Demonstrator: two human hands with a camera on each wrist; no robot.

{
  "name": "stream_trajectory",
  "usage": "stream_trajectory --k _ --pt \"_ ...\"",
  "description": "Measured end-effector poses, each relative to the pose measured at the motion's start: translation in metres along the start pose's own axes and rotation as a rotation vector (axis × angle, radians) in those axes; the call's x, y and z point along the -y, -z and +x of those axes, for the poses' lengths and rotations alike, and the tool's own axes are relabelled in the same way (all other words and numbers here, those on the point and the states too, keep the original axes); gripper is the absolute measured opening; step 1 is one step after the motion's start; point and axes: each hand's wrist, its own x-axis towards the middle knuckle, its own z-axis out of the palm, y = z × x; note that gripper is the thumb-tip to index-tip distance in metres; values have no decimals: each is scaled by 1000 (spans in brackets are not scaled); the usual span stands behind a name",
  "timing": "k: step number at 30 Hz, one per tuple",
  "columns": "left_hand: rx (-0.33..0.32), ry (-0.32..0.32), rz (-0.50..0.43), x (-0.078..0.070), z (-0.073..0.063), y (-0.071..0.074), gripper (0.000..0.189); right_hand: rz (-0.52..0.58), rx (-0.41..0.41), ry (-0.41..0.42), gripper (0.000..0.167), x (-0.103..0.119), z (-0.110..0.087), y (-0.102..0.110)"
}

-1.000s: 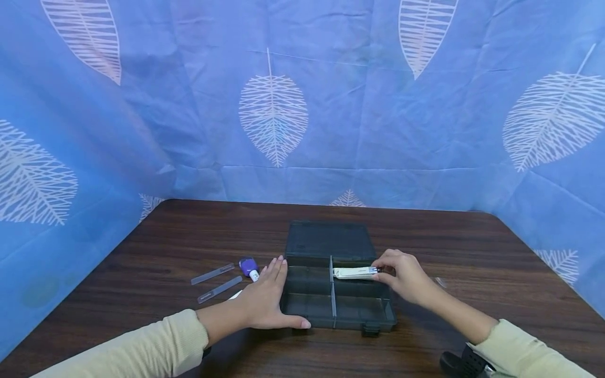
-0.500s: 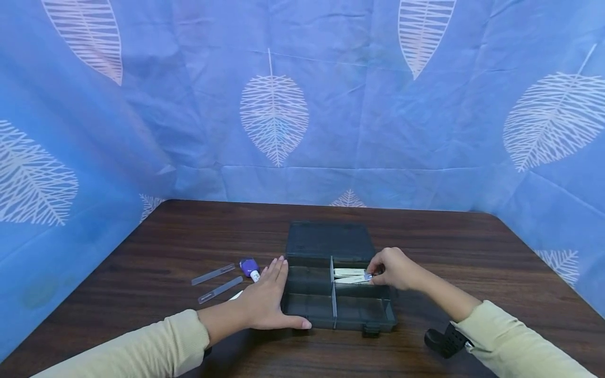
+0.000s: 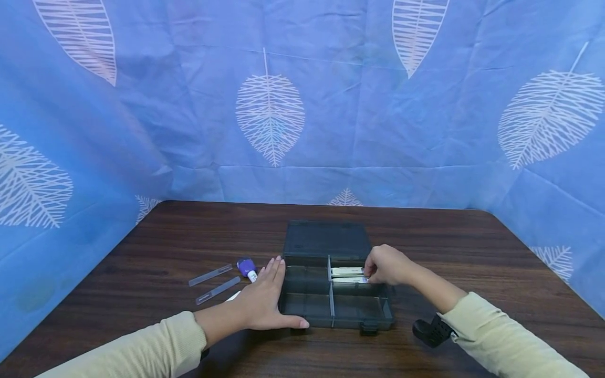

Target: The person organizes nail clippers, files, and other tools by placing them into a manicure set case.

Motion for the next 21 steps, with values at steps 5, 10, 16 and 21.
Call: stream_trajectory --k 5,10,16,21 --pt "5 -1 -2 -1 1 0 116 57 -22 37 3 -3 -5 1" --pt "6 -2 -4 -1 1 0 117 138 -168 41 7 -7 -12 1" --pt "7 9 11 0 0 0 118 150 -455 -15 10 -13 -22 -4" --pt "8 8 7 0 1 0 119 88 -656 -55 13 -22 -32 -9"
